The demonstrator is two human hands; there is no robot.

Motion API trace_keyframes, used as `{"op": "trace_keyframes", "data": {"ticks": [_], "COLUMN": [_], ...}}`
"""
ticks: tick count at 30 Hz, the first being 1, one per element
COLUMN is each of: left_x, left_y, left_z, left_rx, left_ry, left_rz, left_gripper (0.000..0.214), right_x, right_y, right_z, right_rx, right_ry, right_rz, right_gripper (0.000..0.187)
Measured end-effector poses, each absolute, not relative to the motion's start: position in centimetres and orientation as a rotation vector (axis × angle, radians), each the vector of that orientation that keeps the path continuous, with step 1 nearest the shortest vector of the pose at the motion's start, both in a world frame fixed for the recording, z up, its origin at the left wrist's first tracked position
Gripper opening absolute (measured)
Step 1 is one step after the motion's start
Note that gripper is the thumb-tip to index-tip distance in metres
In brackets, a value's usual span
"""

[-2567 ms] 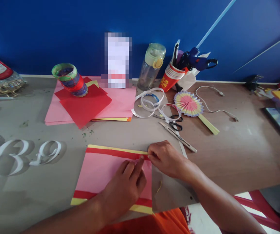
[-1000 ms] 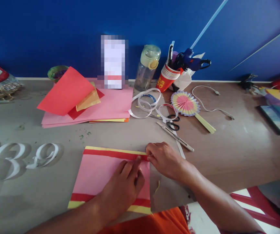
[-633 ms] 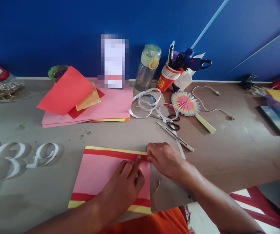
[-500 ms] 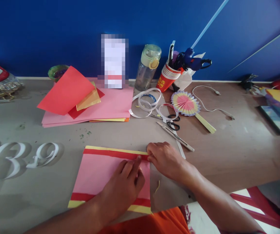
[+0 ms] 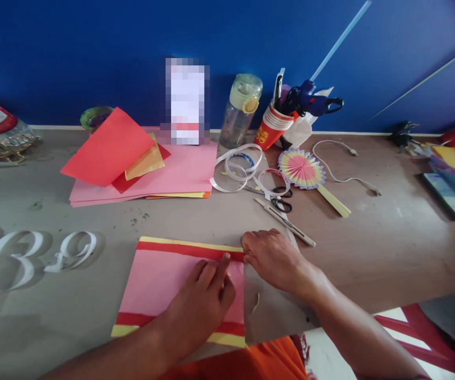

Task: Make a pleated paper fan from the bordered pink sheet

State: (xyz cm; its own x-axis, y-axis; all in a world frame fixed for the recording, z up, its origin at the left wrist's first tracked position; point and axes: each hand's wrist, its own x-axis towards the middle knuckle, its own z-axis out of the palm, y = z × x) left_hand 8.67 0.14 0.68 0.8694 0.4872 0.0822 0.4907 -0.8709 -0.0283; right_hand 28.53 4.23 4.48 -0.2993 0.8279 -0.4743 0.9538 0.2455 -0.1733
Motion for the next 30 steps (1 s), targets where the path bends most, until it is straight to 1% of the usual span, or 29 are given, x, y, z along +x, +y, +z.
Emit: {"op": "trace_keyframes", "data": {"ticks": [8, 11, 13, 16, 18, 25, 30], "left_x": [8.6, 8.5, 8.5, 8.6, 8.6, 8.7, 8.5], "left_y": [0.0, -0.1, -0.2, -0.2, -0.2, 0.1, 0.3], "left_z": [0.7, 0.3, 0.0, -0.5, -0.7, -0.5, -0.5], "left_rx": [-2.984, -2.966, -2.959, -2.947, -2.935, -2.938, -2.968], "left_ry": [-0.782, -0.819, -0.822, -0.806, -0.810, -0.790, -0.802], "left_rz": [-0.138, -0.173, -0.229, -0.319, -0.344, -0.379, -0.388], "left_gripper": [0.024, 0.022, 0.021, 0.017, 0.016, 0.018, 0.018], "right_x": [29.4, 29.7, 29.7, 29.2, 28.9, 29.6, 29.7], "right_y": [4.4, 4.4, 4.3, 3.9, 3.7, 3.4, 3.2], "right_z": [5.0, 5.3, 5.5, 5.6, 5.5, 5.4, 5.6], "right_rx": [1.613, 1.653, 1.647, 1.477, 1.386, 1.230, 1.228], "right_ry": [2.218, 2.276, 2.405, 2.572, 2.586, 2.618, 2.628], "right_rz": [-0.563, -0.606, -0.666, -0.744, -0.766, -0.709, -0.715], "right_gripper": [0.009, 0.007, 0.011, 0.015, 0.017, 0.019, 0.022]}}
